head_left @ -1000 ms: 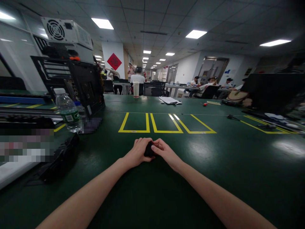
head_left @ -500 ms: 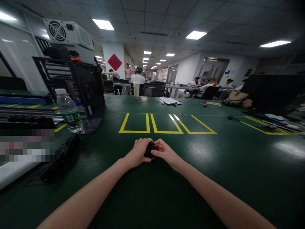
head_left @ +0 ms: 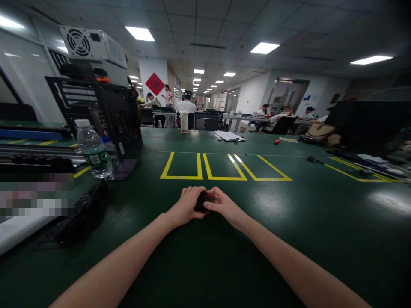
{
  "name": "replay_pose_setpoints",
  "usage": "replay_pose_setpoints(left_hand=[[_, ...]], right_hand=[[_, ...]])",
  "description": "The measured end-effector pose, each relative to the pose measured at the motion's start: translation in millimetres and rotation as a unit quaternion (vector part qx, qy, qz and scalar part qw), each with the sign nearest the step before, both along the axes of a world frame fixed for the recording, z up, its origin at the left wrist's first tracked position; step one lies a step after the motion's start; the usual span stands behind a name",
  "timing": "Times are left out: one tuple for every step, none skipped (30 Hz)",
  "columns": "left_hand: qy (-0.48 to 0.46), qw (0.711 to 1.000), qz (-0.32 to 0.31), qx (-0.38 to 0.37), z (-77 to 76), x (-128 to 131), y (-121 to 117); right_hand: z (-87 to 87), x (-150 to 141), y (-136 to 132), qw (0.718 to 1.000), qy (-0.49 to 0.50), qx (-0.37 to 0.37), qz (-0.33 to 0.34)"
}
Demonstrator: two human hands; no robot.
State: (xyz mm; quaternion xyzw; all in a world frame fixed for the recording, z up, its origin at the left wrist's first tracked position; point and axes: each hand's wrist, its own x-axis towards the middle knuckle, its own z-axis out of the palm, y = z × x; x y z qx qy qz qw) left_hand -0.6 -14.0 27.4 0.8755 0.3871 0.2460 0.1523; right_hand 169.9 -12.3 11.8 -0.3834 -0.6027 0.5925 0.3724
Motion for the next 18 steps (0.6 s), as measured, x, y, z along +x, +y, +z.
replay_pose_setpoints(left_hand=[[0.001,1.0,0.001,0.002,-0.3,0.0,0.2],[0.0,1.0,0.001,0.004,-0.7,0.0,0.5],[-0.001,1.0,-0.001,0.005,-1.2,0.0,0.8],[-0.002,1.0,-0.004,0.007,-1.6,0.0,1.1],[-0.004,1.0,-0.006,0.009,-2.1,-0.1,1.4],[-0.006,1.0,-0.008,0.012,-2.5,-0.2,1.7],[-0.006,1.0,-0.009,0.013,-2.8,-0.3,1.9],[-0.007,1.0,-0.008,0.014,-3.1,-0.4,2.1],[-0.007,1.0,-0.006,0.014,-3.3,-0.4,2.3],[-0.007,1.0,-0.005,0.013,-3.4,-0.5,2.3],[-0.007,1.0,-0.004,0.012,-3.4,-0.5,2.3],[-0.006,1.0,-0.003,0.01,-3.3,-0.6,2.3],[-0.006,1.0,-0.004,0.008,-3.1,-0.6,2.2],[-0.006,1.0,-0.006,0.006,-3.0,-0.7,2.1],[-0.007,1.0,-0.008,0.004,-2.8,-0.9,2.0],[-0.007,1.0,-0.01,0.003,-2.6,-1.1,1.8],[-0.008,1.0,-0.01,0.001,-2.4,-1.2,1.7],[-0.008,1.0,-0.009,0.0,-2.2,-1.4,1.5]], right_hand=[[0.3,0.1,-0.4,1.0,0.006,0.004,0.005],[0.4,-0.2,-0.7,1.0,0.011,0.01,0.005],[0.2,-0.8,-0.9,1.0,0.014,0.015,0.001],[-0.3,-1.6,-1.0,1.0,0.014,0.02,-0.004],[-0.9,-2.6,-1.0,1.0,0.013,0.025,-0.012],[-1.7,-3.6,-0.8,0.999,0.011,0.027,-0.021],[-2.6,-4.5,-0.5,0.999,0.008,0.027,-0.028],[-3.5,-5.1,0.0,0.999,0.003,0.025,-0.035],[-4.3,-5.4,0.6,0.999,-0.002,0.02,-0.041],[-4.9,-5.3,1.2,0.999,-0.007,0.013,-0.047],[-5.2,-4.9,1.7,0.999,-0.013,0.007,-0.05],[-5.0,-4.1,2.0,0.999,-0.018,0.001,-0.048],[-4.4,-3.0,2.0,0.999,-0.02,-0.002,-0.044],[-3.3,-1.9,1.7,0.999,-0.021,-0.001,-0.033],[-1.9,-0.8,1.1,1.0,-0.019,-0.001,-0.022],[-0.3,0.1,0.3,1.0,-0.016,-0.001,-0.011],[1.3,0.6,-0.7,1.0,-0.013,-0.002,-0.005],[2.9,0.8,-1.8,1.0,-0.01,-0.004,-0.004]])
